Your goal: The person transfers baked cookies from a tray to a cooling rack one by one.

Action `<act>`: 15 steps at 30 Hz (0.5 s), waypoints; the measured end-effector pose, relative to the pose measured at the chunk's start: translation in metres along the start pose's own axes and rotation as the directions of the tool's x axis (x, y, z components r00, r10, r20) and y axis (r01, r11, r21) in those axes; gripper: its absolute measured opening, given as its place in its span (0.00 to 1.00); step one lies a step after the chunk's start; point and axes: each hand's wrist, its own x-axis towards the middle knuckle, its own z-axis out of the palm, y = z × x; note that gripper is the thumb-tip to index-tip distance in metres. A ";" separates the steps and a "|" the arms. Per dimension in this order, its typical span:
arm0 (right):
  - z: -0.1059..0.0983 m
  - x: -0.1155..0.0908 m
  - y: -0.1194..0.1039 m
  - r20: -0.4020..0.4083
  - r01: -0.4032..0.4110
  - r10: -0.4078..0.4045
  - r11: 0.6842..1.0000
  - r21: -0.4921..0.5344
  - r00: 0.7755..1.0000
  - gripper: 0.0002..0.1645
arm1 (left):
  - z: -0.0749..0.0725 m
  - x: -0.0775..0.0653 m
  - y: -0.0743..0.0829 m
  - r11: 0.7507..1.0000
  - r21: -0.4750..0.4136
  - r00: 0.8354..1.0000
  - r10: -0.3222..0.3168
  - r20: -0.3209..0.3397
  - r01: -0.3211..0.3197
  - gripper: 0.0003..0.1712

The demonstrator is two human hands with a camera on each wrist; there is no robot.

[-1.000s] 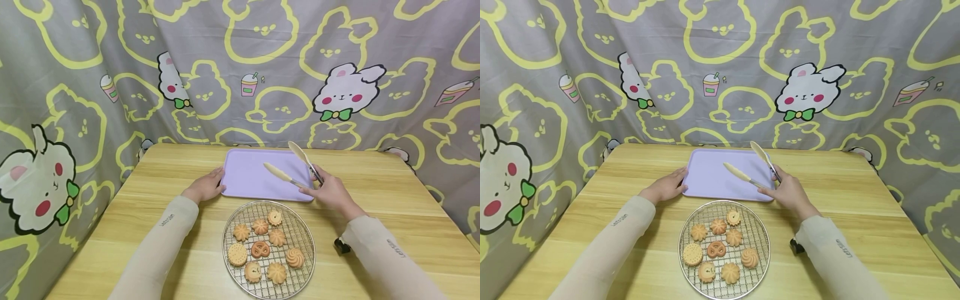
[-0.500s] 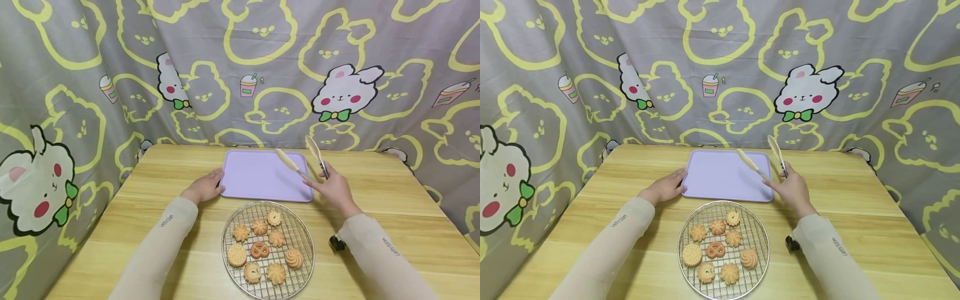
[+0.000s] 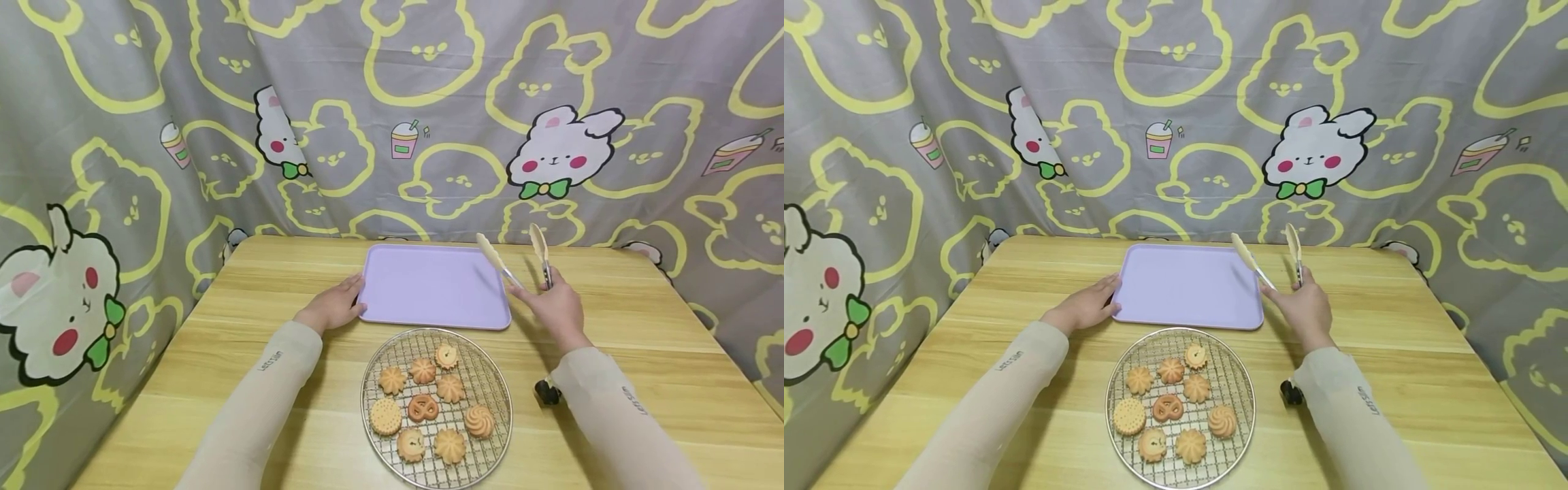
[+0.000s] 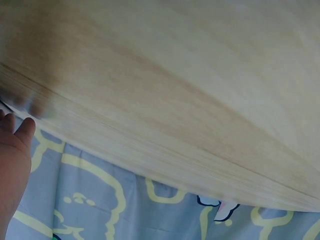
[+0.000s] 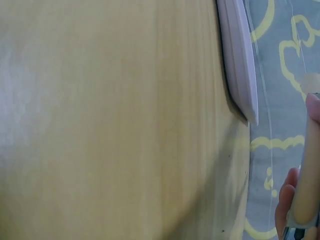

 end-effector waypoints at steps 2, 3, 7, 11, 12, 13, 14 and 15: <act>0.000 0.000 0.002 0.000 -0.026 0.026 1.000 -0.006 1.000 0.56 | 0.000 0.000 0.000 1.000 0.003 1.000 0.003 -0.003 -0.003 0.40; -0.001 0.000 0.002 0.000 -0.040 0.040 0.999 -0.008 0.999 0.55 | 0.000 -0.001 0.000 1.000 0.001 1.000 0.004 -0.005 -0.004 0.40; -0.003 -0.001 0.005 0.018 -0.101 0.102 0.995 -0.016 0.995 0.61 | 0.000 -0.001 0.000 1.000 -0.001 1.000 0.005 -0.003 -0.005 0.40; -0.005 0.000 0.008 0.037 -0.148 0.149 0.988 -0.048 0.988 0.71 | -0.001 -0.002 0.001 1.000 0.000 1.000 0.002 0.001 -0.002 0.40; -0.006 0.001 0.008 0.039 -0.153 0.156 0.986 -0.062 0.987 0.73 | -0.001 -0.002 0.001 1.000 -0.003 1.000 0.002 -0.001 -0.002 0.40; -0.006 0.001 0.009 0.044 -0.160 0.164 0.984 -0.074 0.986 0.73 | -0.001 -0.002 0.001 1.000 0.000 1.000 0.002 -0.001 -0.002 0.40; -0.006 0.002 0.010 0.047 -0.170 0.174 0.982 -0.087 0.984 0.73 | -0.001 -0.003 0.001 1.000 -0.001 1.000 0.003 -0.003 -0.003 0.40; -0.006 0.003 0.010 0.052 -0.178 0.184 0.979 -0.098 0.982 0.73 | -0.001 -0.003 0.001 1.000 -0.002 1.000 0.004 -0.004 -0.004 0.40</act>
